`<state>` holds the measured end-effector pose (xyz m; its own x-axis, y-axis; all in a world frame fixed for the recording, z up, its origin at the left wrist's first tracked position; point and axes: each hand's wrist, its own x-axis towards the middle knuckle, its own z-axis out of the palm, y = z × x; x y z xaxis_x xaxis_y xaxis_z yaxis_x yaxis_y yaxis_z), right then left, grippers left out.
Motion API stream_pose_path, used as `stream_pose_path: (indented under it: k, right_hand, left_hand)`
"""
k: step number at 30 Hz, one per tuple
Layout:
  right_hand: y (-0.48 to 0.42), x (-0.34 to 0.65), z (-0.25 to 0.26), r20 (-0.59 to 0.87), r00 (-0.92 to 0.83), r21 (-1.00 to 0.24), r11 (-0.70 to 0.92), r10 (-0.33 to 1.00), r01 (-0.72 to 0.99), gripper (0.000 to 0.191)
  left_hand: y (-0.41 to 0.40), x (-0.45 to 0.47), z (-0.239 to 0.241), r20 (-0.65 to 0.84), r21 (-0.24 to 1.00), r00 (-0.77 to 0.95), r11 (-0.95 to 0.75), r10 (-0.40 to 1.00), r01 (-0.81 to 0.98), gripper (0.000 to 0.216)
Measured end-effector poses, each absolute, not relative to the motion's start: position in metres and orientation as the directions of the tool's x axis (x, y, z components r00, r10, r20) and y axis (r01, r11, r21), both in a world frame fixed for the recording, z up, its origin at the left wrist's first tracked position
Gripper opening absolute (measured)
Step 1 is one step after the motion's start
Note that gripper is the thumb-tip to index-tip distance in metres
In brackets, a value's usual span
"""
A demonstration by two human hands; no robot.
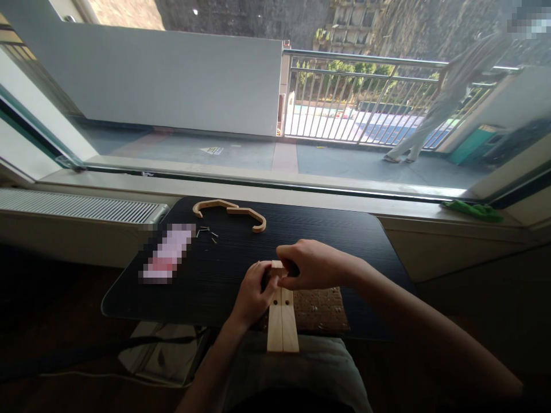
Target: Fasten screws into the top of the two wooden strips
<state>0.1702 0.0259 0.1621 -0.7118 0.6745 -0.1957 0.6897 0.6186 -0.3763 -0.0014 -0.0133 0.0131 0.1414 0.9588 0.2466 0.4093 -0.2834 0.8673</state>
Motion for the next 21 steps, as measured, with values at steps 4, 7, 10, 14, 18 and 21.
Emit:
stream_pose_path:
  k: [4, 7, 10, 14, 18, 21]
  right_hand:
    - [0.0236, 0.17, 0.1599, -0.164, -0.725, -0.337, 0.652, 0.669, 0.679, 0.014]
    - [0.0216, 0.1699, 0.1582, -0.115, -0.739, -0.328, 0.677, 0.663, 0.659, 0.019]
    - [0.02, 0.1695, 0.1574, -0.093, -0.735, -0.326, 0.677, 0.672, 0.66, 0.024]
    - [0.0188, 0.168, 0.157, -0.106, -0.714, -0.314, 0.658, 0.692, 0.685, 0.028]
    - [0.0177, 0.1647, 0.1553, -0.094, -0.684, -0.299, 0.635, 0.723, 0.713, 0.031]
    - [0.0159, 0.1615, 0.1525, -0.061, -0.634, -0.3, 0.592, 0.771, 0.748, 0.032]
  left_hand:
    - [-0.0134, -0.0012, 0.0124, 0.266, 0.862, 0.142, -0.301, 0.954, 0.409, 0.018]
    - [-0.0133, -0.0003, 0.0124, 0.275, 0.861, 0.14, -0.309, 0.951, 0.405, 0.016]
    - [-0.0132, 0.0003, 0.012, 0.284, 0.862, 0.123, -0.309, 0.951, 0.403, 0.016]
    - [-0.0128, 0.0005, 0.0109, 0.287, 0.864, 0.123, -0.312, 0.95, 0.396, 0.015]
    - [-0.0127, 0.001, 0.0122, 0.306, 0.857, 0.127, -0.331, 0.943, 0.394, 0.016]
    - [-0.0129, 0.0017, 0.0145, 0.3, 0.853, 0.129, -0.327, 0.945, 0.408, 0.016]
